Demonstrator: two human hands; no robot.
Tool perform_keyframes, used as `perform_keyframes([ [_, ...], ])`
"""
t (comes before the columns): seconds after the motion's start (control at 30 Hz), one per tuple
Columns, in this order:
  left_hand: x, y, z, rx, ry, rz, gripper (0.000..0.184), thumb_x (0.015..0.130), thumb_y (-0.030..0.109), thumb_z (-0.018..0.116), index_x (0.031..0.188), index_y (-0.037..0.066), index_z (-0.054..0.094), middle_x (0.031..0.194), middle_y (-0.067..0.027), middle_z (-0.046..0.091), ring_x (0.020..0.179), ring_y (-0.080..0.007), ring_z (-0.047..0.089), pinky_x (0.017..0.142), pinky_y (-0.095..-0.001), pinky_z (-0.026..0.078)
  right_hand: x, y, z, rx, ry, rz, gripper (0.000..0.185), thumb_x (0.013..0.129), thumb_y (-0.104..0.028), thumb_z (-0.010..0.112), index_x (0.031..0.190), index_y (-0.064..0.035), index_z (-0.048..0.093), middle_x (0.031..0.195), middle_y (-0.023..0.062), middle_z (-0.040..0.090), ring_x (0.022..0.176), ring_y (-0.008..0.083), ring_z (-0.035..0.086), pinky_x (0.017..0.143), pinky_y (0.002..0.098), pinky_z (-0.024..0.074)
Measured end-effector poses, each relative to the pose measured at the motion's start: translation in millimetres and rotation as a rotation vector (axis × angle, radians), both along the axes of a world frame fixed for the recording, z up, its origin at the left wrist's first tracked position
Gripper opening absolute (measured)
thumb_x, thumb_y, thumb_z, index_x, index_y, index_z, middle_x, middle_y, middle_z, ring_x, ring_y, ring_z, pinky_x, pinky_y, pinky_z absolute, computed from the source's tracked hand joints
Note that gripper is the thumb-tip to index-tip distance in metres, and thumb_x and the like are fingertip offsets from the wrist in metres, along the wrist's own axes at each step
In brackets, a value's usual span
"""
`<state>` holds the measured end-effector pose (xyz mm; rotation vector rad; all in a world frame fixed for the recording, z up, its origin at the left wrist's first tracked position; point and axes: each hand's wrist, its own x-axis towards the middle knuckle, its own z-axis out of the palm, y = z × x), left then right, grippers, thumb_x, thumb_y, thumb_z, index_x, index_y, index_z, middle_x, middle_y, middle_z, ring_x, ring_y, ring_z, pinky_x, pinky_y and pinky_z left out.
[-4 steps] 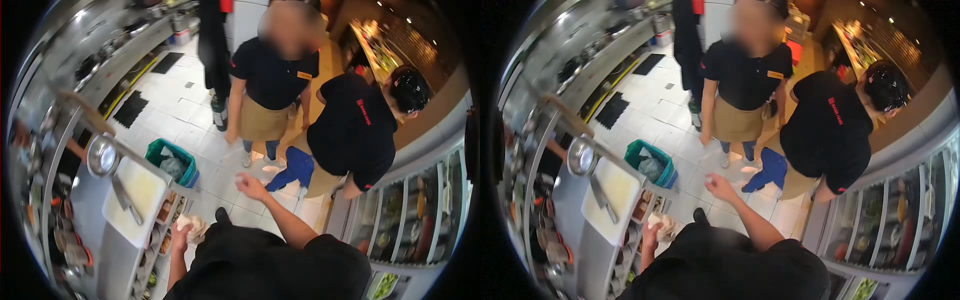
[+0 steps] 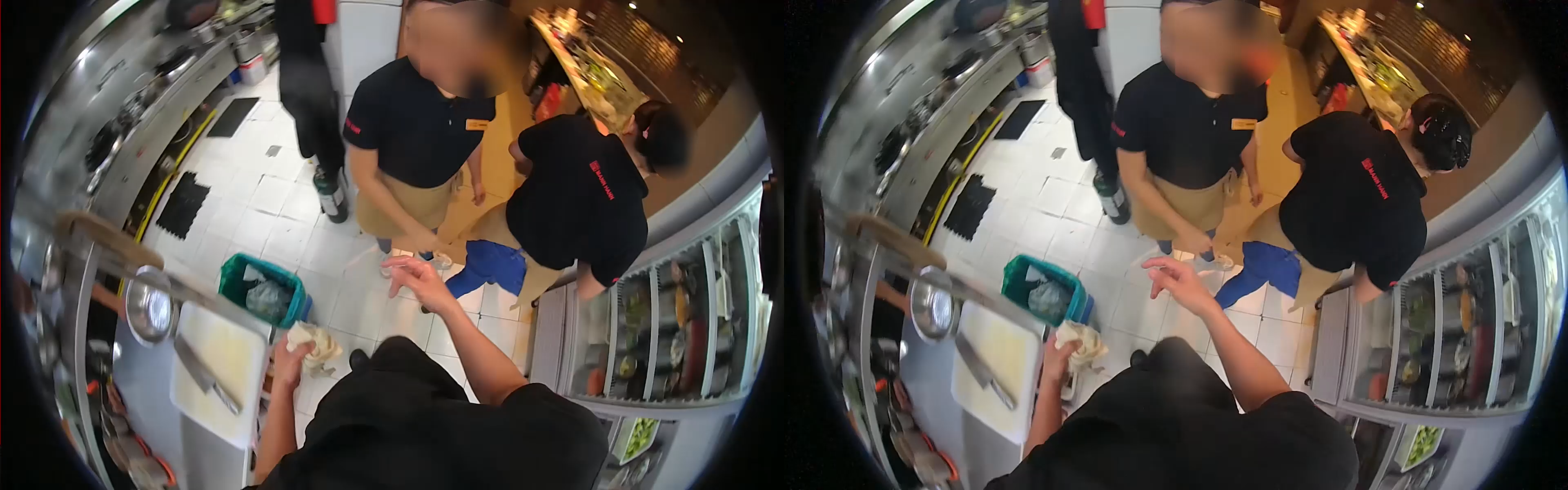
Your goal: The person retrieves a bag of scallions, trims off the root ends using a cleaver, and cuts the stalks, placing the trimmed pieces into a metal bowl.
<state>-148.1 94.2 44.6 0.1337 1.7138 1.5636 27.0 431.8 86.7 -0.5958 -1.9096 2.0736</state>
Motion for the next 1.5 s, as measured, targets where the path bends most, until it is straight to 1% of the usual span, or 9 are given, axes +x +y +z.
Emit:
perform_keyframes([
  [0.3, -243, 206, 11, 0.205, 0.015, 0.046, 0.038, 0.087, 0.006, 0.072, 0.124, 0.001, 0.063, 0.11, -0.0107, 0.071, 0.093, -0.0218, 0.071, 0.082, -0.0352, 0.058, -138, 84, 3, -0.175, 0.078, 0.446, 0.035, 0.106, -0.019, 0.061, 0.137, -0.0031, 0.058, 0.103, 0.0082, 0.071, 0.095, 0.0156, 0.069, 0.087, 0.0325, 0.0567],
  [0.43, -296, 243, 13, 0.096, -0.091, 0.106, 0.04, 0.085, 0.008, 0.074, 0.123, 0.001, 0.063, 0.108, -0.0092, 0.071, 0.096, -0.0216, 0.071, 0.085, -0.036, 0.057, -278, 93, -22, 0.172, -0.324, 0.486, 0.089, 0.094, -0.033, 0.078, 0.162, -0.0159, 0.024, 0.143, 0.0176, 0.051, 0.116, 0.028, 0.062, 0.08, 0.0331, 0.0601],
  [0.63, -386, 278, -10, 0.233, 0.037, 0.168, 0.04, 0.084, 0.008, 0.079, 0.12, 0.003, 0.061, 0.107, -0.0075, 0.07, 0.096, -0.0185, 0.069, 0.085, -0.0325, 0.058, -495, 132, -73, -0.084, 0.233, 0.713, 0.118, 0.076, -0.009, 0.092, 0.167, -0.0167, 0.018, 0.155, 0.0138, 0.041, 0.136, 0.0246, 0.048, 0.111, 0.0354, 0.0452],
  [0.83, -547, 299, -37, 0.313, -0.063, 0.268, 0.038, 0.09, 0.011, 0.078, 0.121, 0.006, 0.056, 0.103, -0.0066, 0.067, 0.096, -0.0185, 0.069, 0.084, -0.0344, 0.059, -681, 141, -62, -0.3, 0.046, 0.87, 0.108, 0.08, -0.015, 0.09, 0.165, -0.0111, 0.024, 0.148, 0.0063, 0.052, 0.134, 0.0177, 0.049, 0.113, 0.0335, 0.0403],
  [0.93, -653, 333, -56, 0.439, -0.294, 0.501, 0.038, 0.106, 0.044, 0.057, 0.119, 0.009, 0.059, 0.106, -0.008, 0.068, 0.1, -0.0214, 0.068, 0.089, -0.0376, 0.058, -788, 169, -66, -0.182, 0.121, 0.827, 0.081, 0.095, -0.033, 0.074, 0.161, -0.0099, 0.033, 0.149, 0.0078, 0.048, 0.137, 0.0206, 0.046, 0.117, 0.0367, 0.0363],
  [1.07, -782, 398, 13, 0.511, -0.34, 0.304, 0.067, 0.107, 0.066, 0.03, 0.118, 0.01, 0.065, 0.117, -0.0081, 0.068, 0.107, -0.0208, 0.066, 0.097, -0.0373, 0.053, -901, 199, -52, -0.23, 0.103, 0.534, 0.061, 0.099, -0.033, 0.069, 0.151, -0.0077, 0.049, 0.143, 0.0075, 0.053, 0.131, 0.0206, 0.051, 0.113, 0.036, 0.0397],
  [1.27, -949, 514, 46, 0.522, -0.203, 0.116, 0.071, 0.106, 0.068, 0.028, 0.126, 0.009, 0.061, 0.121, -0.0077, 0.067, 0.114, -0.02, 0.064, 0.102, -0.0339, 0.049, -1055, 283, -12, -0.392, 0.245, 0.159, 0.046, 0.098, -0.024, 0.073, 0.137, -0.005, 0.059, 0.121, 0.0038, 0.067, 0.111, 0.0141, 0.064, 0.097, 0.0299, 0.0522],
  [1.43, -1066, 602, 24, 0.404, -0.203, -0.075, 0.078, 0.106, 0.071, 0.024, 0.141, 0.008, 0.052, 0.134, -0.01, 0.062, 0.125, -0.0225, 0.06, 0.107, -0.0345, 0.047, -1153, 368, -51, -0.505, 0.201, 0.01, 0.038, 0.092, -0.015, 0.077, 0.125, -0.0026, 0.065, 0.111, 0.0047, 0.07, 0.099, 0.0151, 0.068, 0.089, 0.032, 0.0566],
  [1.5, -1132, 610, -28, 0.415, -0.284, -0.312, 0.081, 0.104, 0.072, 0.028, 0.157, 0.011, 0.034, 0.151, -0.0122, 0.048, 0.136, -0.0304, 0.05, 0.109, -0.0491, 0.046, -1194, 404, -95, -0.693, 0.082, -0.092, 0.036, 0.089, -0.012, 0.079, 0.121, -0.0033, 0.066, 0.11, 0.008, 0.072, 0.097, 0.0195, 0.071, 0.086, 0.0353, 0.0597],
])
